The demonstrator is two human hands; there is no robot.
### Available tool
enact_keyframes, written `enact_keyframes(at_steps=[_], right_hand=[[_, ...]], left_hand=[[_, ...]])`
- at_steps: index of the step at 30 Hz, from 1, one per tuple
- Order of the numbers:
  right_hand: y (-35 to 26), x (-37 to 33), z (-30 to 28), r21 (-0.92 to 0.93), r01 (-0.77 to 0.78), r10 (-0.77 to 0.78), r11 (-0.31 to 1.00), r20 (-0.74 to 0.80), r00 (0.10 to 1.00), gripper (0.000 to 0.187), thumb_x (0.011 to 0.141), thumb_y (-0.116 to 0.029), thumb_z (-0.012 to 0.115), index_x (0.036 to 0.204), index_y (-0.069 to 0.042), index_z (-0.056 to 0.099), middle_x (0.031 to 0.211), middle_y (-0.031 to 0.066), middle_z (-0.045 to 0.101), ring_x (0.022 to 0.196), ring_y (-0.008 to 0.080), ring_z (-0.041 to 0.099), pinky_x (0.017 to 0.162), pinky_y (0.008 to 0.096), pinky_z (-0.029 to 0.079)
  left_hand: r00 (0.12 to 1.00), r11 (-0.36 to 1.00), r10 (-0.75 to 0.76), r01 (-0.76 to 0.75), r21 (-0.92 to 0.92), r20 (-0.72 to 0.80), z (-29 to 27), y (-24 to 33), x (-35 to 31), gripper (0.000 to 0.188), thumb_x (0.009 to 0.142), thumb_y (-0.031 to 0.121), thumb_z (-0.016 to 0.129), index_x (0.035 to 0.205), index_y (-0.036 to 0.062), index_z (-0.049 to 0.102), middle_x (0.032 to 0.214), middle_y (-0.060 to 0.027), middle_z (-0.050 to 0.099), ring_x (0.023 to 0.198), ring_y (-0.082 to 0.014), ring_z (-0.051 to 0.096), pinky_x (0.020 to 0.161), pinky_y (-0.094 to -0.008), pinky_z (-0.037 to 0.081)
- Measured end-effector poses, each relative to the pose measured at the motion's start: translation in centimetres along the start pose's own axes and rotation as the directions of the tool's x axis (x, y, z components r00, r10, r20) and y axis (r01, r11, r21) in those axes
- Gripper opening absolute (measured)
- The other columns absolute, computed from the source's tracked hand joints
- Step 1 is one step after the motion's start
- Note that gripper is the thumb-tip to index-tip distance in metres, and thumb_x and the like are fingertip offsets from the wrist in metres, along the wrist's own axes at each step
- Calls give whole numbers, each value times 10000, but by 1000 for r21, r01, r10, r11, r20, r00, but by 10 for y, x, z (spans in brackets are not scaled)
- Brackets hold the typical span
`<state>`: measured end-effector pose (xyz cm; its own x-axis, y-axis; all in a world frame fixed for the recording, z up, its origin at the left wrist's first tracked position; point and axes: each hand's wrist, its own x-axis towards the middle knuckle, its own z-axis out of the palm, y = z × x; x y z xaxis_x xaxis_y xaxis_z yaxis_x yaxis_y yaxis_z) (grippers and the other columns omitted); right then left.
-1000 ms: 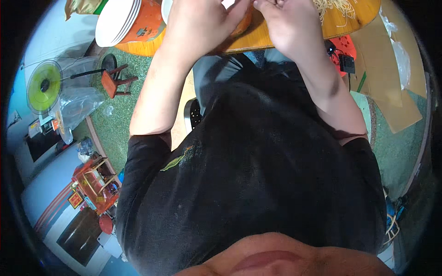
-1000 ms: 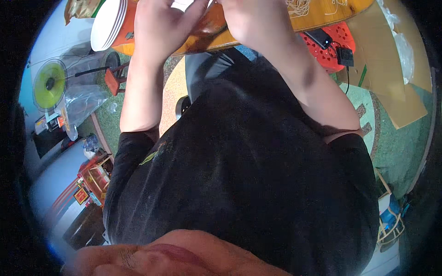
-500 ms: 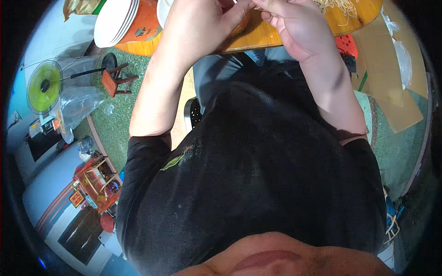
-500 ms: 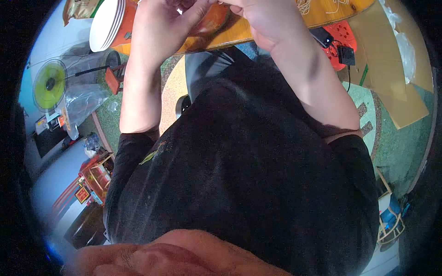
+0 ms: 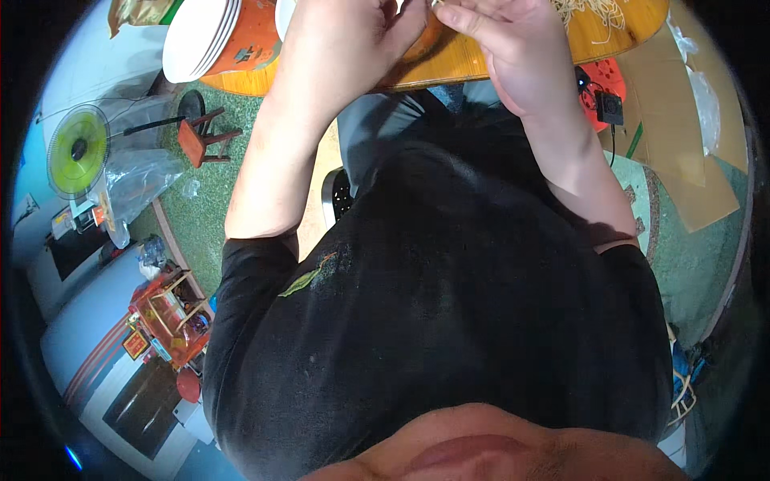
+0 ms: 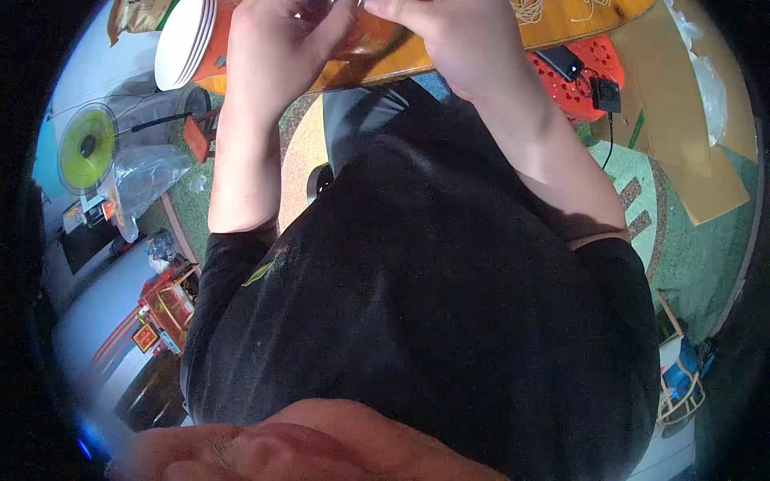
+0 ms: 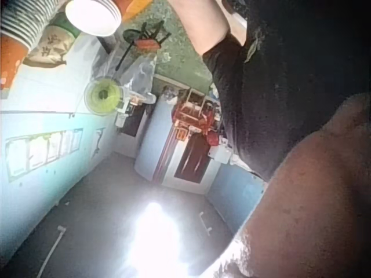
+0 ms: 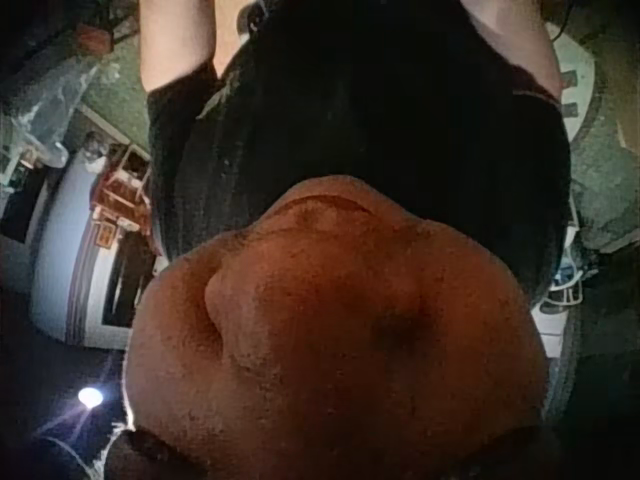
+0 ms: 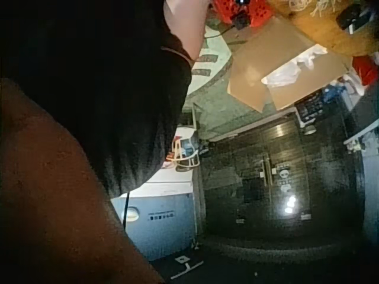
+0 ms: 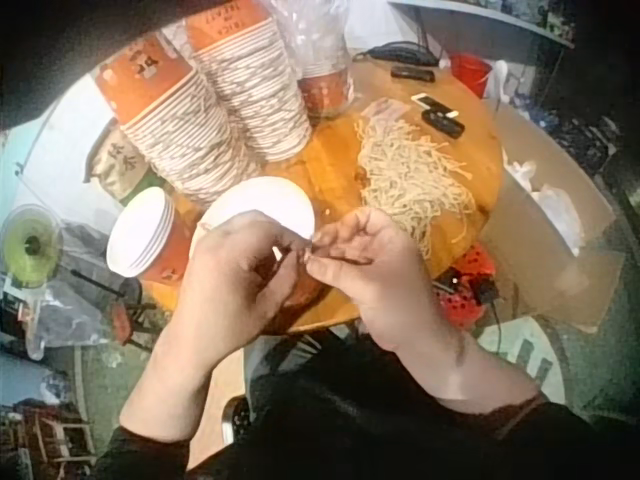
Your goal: The person attaches strings to paper bowls by picking up cords from a pile and threading and tying them onto the paper bowls by hand.
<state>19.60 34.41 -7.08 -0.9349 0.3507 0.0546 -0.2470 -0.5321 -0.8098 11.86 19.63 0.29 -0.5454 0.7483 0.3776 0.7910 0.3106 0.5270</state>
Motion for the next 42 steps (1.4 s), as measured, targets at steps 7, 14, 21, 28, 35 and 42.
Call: enact_keyframes(at_steps=[7,14,21,28,35,42], right_hand=[[-16,0,-5,-247,587,-509,771,315,801,245,846,142,663,887,-32,495,888,75,593,807,171,613,739,302,512],[12,24,-11,-222,842,-800,491,268,537,166,791,113,656,849,-6,556,876,149,606,768,326,613,699,364,498],[-21,-18,5,-733,656,-669,181,397,628,152,806,117,670,885,4,607,829,115,617,740,273,631,676,355,502],[-1,-20,7,-281,76,-93,957,-50,994,72,903,28,740,960,49,701,845,43,714,700,86,636,647,225,512],[1,-13,6,-342,21,-61,939,-106,993,124,971,-63,697,981,59,716,810,42,705,694,91,633,671,222,518],[10,-14,-3,-194,91,-115,977,-112,987,70,1009,-39,622,951,-1,619,885,58,691,710,104,622,683,236,522]], left_hand=[[987,994,22,-39,101,159,-4,0,2,102,853,-12,688,942,-28,640,855,-184,644,829,-366,663,727,-421,526],[854,877,-303,423,-226,423,-9,-4,19,80,983,-8,569,937,-40,626,750,-21,603,653,-95,554,588,-275,454],[736,604,-297,638,-477,609,-6,-38,20,103,987,-17,552,995,-26,654,797,24,608,664,-57,503,581,-216,399],[761,646,-291,603,-468,580,-7,-27,21,117,1004,1,547,1010,-24,661,827,20,621,694,-52,519,611,-205,419],[817,784,-305,507,-359,489,-4,-13,20,80,1029,-3,576,1020,-20,653,846,12,626,730,-48,532,644,-215,453],[980,997,-73,66,40,185,3,-38,1,141,889,76,688,1023,40,711,791,-159,700,753,-354,708,693,-414,570]])
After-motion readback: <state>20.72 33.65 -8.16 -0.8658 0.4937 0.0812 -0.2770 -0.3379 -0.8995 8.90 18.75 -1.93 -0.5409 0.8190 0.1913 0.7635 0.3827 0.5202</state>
